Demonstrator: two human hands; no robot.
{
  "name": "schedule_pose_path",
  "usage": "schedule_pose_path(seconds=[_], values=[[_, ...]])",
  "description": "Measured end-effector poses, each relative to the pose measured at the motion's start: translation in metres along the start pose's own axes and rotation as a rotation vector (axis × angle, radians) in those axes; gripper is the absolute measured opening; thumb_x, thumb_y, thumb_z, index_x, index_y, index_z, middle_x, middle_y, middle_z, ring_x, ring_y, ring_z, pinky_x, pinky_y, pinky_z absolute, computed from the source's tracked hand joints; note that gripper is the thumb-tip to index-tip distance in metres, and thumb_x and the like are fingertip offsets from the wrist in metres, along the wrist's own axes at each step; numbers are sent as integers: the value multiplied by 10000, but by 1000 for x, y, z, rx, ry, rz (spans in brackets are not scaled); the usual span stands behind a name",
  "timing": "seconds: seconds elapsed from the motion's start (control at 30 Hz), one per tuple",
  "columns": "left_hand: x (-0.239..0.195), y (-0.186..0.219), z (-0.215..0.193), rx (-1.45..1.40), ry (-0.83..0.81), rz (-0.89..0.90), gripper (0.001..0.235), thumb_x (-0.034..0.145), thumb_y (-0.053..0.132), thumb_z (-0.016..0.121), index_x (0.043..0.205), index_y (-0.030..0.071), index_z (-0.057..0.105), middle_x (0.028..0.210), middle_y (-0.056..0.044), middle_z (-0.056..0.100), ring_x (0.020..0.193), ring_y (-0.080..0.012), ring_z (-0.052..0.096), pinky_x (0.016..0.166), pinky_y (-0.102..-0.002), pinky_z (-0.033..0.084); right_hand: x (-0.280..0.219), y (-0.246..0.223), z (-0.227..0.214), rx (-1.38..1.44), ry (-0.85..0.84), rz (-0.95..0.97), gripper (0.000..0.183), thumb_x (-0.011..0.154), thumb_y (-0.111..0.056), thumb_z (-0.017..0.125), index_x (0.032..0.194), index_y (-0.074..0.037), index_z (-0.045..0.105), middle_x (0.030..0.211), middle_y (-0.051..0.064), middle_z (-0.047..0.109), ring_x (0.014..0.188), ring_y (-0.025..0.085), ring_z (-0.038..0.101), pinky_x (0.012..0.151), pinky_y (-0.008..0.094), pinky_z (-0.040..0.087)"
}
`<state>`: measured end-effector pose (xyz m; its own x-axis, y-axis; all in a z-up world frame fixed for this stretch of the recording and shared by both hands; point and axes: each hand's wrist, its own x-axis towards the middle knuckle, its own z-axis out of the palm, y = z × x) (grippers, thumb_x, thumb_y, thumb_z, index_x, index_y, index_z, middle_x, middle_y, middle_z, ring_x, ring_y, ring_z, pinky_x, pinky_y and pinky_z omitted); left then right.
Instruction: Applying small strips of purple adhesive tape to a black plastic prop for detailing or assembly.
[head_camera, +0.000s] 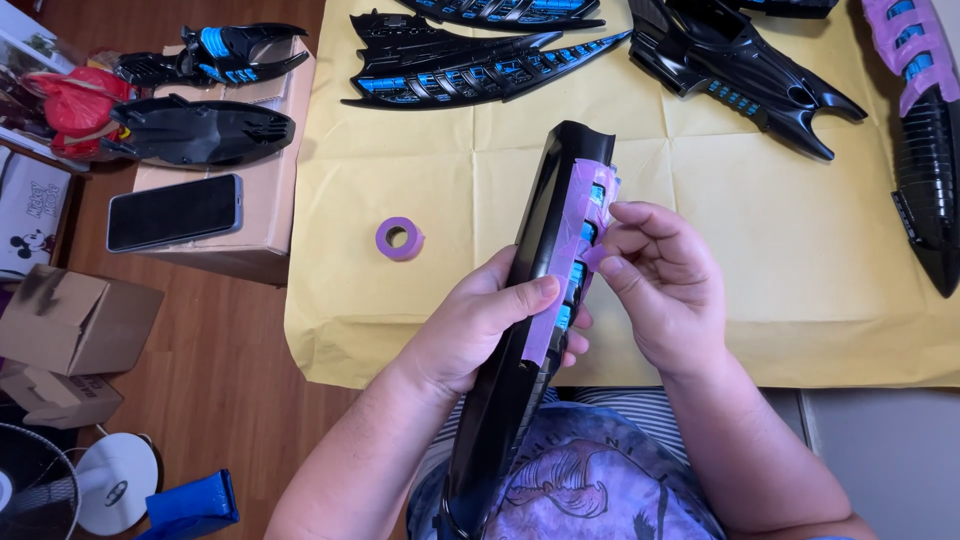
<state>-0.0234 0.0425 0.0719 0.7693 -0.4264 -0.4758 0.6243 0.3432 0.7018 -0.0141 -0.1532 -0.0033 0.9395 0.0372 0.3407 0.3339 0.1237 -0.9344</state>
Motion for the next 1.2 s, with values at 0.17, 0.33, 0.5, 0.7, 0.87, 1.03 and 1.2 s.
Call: schedule_pose_path(seconds=[0.17,0.33,0.5,0.7,0.87,1.03,1.2], values=[[-1,2,2,3,-2,-3,494,868,245,690,1252,0,498,941,-312,676,747,-367,719,629,-414,613,0,-2,5,8,19,13,339,991,51,629,1313,17,532,900,83,618,876,131,623,916,251,543],[-1,-6,-2,-117,-90,146,297,908,147,720,1066,0,516,851,-137,519,676,-362,745,609,-482,671,3,9,4,52,59,-65,389,931,112,662,1309,96,570,809,144,622,770,136,576,729,252,504],[-2,-5,-2,-138,-101,134,296,911,146,720,1079,0,525,865,-137,522,696,-364,748,615,-476,673,1,11,-4,68,33,-130,336,960,102,622,1286,91,542,857,157,619,801,142,562,764,260,488],[1,-7,-3,-145,-116,140,293,919,159,717,1082,9,526,871,-139,538,708,-355,754,624,-466,677,2,16,-5,84,-4,-158,329,943,122,627,1259,104,535,878,170,629,793,149,534,759,274,480],[2,-8,-4,-145,-110,133,305,912,157,721,1087,4,523,855,-141,543,704,-360,751,622,-475,675,4,13,-2,12,-9,-189,304,951,131,629,1243,102,550,874,148,624,799,149,558,788,281,495],[2,-8,-5,-154,-112,135,305,912,154,721,1088,4,521,851,-144,542,702,-365,751,619,-479,675,5,10,0,-26,-12,-201,297,949,138,636,1235,103,560,880,145,625,803,147,571,795,291,509],[2,-8,-5,-162,-115,133,303,911,152,725,1083,4,524,844,-138,538,702,-363,751,616,-475,675,4,9,3,-49,3,-205,279,964,132,629,1234,95,570,908,124,619,836,134,579,829,285,511]])
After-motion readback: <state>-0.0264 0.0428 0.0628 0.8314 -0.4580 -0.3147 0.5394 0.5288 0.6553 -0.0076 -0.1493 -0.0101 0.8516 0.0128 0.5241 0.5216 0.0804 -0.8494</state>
